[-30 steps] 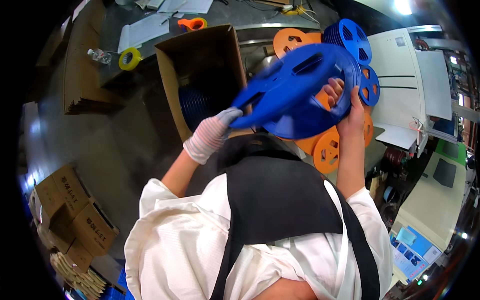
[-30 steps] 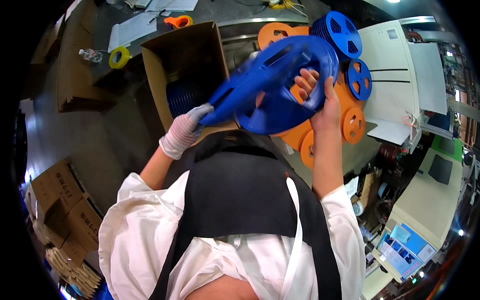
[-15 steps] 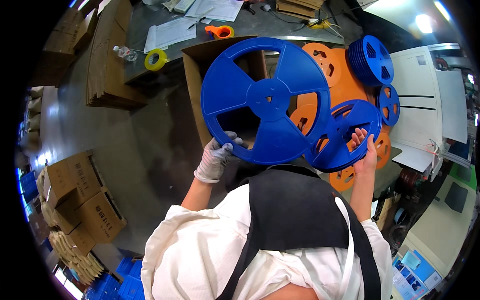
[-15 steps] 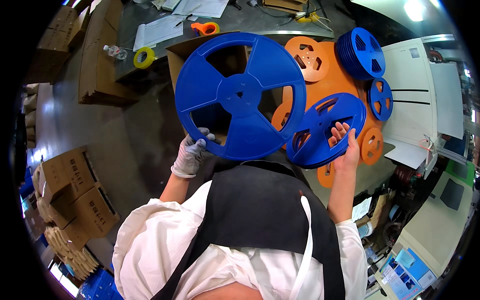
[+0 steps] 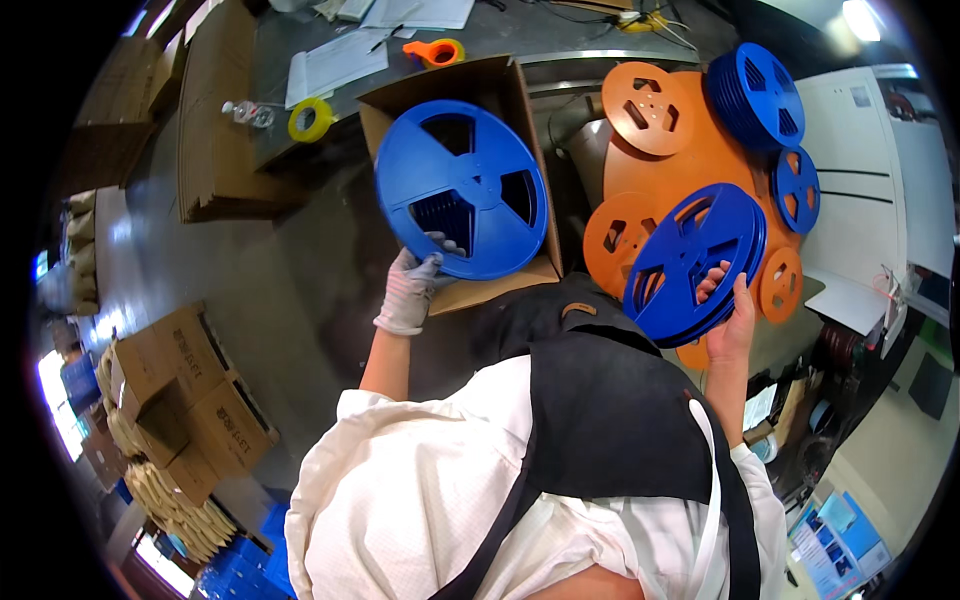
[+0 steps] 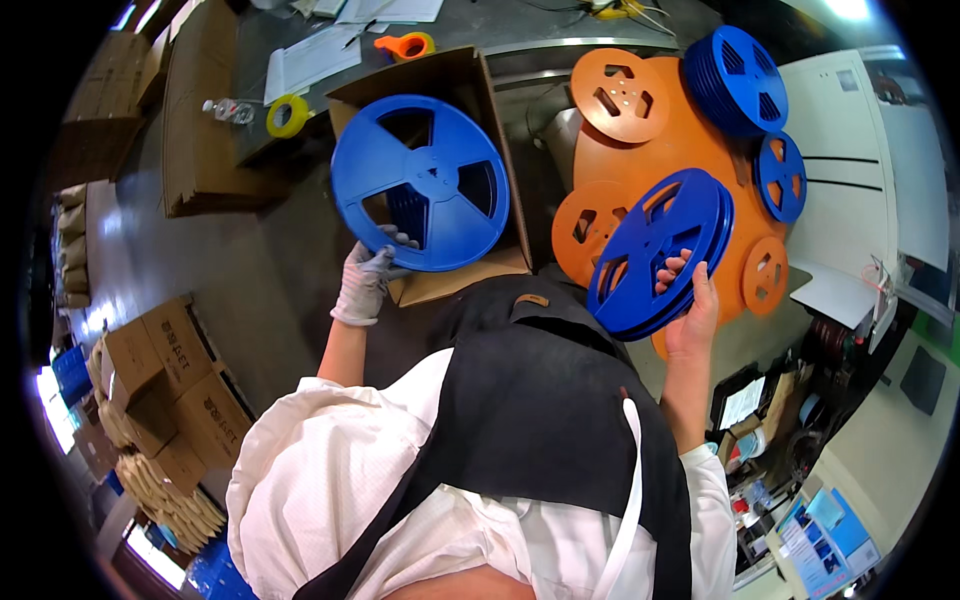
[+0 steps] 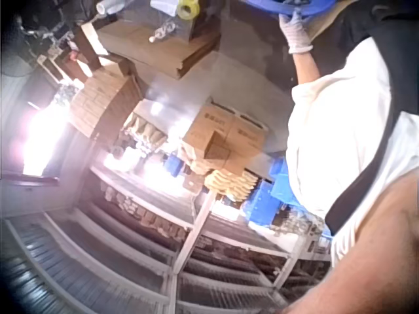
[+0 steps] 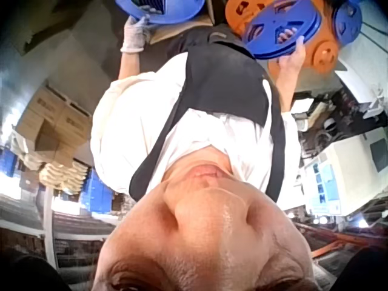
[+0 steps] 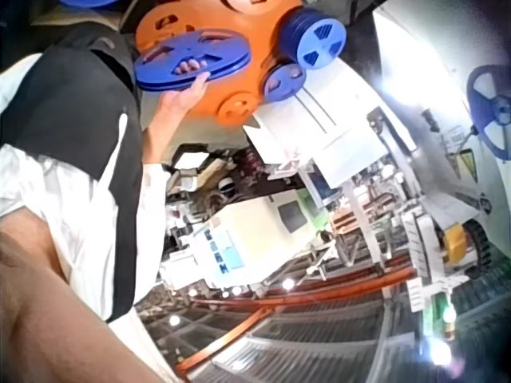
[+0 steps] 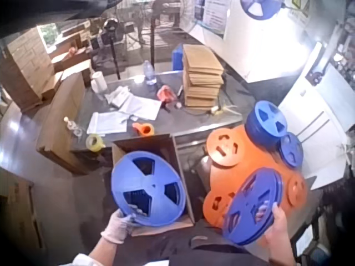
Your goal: The person picks up blue plastic spools from a stack on a table and places them into a cardboard box. The person handles the spools one by one, inspecting them briefly before stacking them inside the box.
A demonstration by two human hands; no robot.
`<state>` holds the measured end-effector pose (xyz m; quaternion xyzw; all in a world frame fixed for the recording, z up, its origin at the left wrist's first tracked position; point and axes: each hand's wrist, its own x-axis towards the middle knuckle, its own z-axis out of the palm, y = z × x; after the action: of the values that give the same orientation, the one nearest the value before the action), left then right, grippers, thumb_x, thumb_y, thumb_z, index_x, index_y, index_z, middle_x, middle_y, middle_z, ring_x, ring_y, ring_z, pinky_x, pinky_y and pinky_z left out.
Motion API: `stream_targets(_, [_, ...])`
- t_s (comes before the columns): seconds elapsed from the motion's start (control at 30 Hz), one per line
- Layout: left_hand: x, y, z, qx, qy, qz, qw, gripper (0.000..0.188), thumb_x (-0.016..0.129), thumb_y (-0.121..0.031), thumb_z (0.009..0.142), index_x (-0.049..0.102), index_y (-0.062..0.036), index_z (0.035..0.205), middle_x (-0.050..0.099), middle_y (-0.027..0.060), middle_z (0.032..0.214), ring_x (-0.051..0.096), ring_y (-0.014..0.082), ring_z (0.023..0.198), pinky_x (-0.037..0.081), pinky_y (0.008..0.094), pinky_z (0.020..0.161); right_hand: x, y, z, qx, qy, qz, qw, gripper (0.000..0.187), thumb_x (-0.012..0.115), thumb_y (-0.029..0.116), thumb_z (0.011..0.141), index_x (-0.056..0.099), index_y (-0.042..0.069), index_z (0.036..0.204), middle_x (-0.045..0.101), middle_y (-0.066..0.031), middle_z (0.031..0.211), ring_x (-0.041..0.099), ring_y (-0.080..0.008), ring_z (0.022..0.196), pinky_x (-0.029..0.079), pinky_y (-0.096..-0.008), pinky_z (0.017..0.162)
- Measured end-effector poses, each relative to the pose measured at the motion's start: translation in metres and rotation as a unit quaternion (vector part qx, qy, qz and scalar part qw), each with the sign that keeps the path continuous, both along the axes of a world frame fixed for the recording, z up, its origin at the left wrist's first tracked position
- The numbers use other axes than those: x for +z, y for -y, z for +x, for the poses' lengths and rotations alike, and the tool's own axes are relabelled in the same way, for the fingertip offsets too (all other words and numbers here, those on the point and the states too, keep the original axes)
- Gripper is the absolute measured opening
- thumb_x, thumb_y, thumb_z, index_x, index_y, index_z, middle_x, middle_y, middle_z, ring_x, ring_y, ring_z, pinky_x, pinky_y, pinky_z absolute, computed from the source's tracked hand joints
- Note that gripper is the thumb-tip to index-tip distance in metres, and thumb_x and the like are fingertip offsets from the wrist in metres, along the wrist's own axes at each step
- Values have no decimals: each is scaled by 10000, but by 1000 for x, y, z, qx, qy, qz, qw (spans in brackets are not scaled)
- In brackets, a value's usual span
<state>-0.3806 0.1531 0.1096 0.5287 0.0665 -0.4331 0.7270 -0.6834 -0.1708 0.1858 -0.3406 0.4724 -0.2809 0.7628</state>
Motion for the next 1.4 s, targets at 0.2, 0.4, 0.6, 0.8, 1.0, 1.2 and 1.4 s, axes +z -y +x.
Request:
stream_targets(0.2, [-7, 0, -8, 14, -67, -141, 988, 355, 686, -98, 863, 540, -63, 1185, 653, 90, 1058, 635, 306, 1034, 567, 452, 860, -12, 11, 10, 12, 53, -17, 998, 221, 649, 215, 914, 561, 64, 1049, 564, -19, 833, 557, -133, 753, 424, -229, 552])
stream_targets(0.4, [13, 18, -32, -38, -136, -216, 966, 330, 695, -86, 851, 565, -64, 1153, 665, 96, 999, 650, 325, 991, 572, 502, 833, 22, -2, 69, 80, 140, -69, 985, 532, 779, 370, 776, 516, 132, 1172, 611, -84, 1171, 596, -170, 1039, 491, -233, 668])
stream_targets(0.6, [32, 26, -47, -107, -142, -136, 975, 512, 708, -129, 844, 475, -85, 1297, 652, 96, 1042, 642, 278, 1005, 542, 417, 871, 52, -11, 77, 82, 116, -71, 987, 558, 771, 213, 762, 492, 51, 1218, 654, -97, 951, 639, -173, 751, 532, -304, 738])
stream_targets(0.8, [32, 76, -5, 53, 514, 218, 828, 515, 659, -183, 857, 491, -88, 1334, 525, 174, 1285, 469, 326, 1241, 362, 464, 1061, 61, -34, 81, 125, 151, -21, 980, 539, 732, 168, 749, 490, 19, 1208, 623, -98, 901, 659, -189, 797, 558, -312, 734])
stream_targets(1.0, [175, 194, -8, -165, 818, 146, 532, 323, 612, -303, 855, 647, -141, 1132, 606, 122, 1168, 561, 307, 1121, 274, 578, 1080, 78, -63, 98, 161, 119, 20, 980, 545, 737, 142, 745, 471, 21, 1205, 620, -122, 944, 660, -205, 790, 560, -322, 739])
stream_targets(1.2, [112, 214, 43, -222, 680, 177, 676, 361, 504, -416, 922, 695, -140, 1055, 689, 124, 929, 639, 302, 934, 410, 419, 982, 85, -69, 92, 185, 86, -22, 979, 512, 728, 157, 740, 484, 23, 1169, 629, -127, 920, 659, -212, 796, 551, -321, 746])
stream_targets(1.4, [17, 159, 98, -185, 264, 195, 926, 496, 454, -474, 942, 662, -26, 896, 615, 81, 735, 565, 169, 693, 435, 306, 696, 77, -65, 95, 165, 92, -18, 982, 482, 714, 145, 744, 497, 26, 1158, 636, -140, 930, 661, -222, 830, 555, -333, 751])
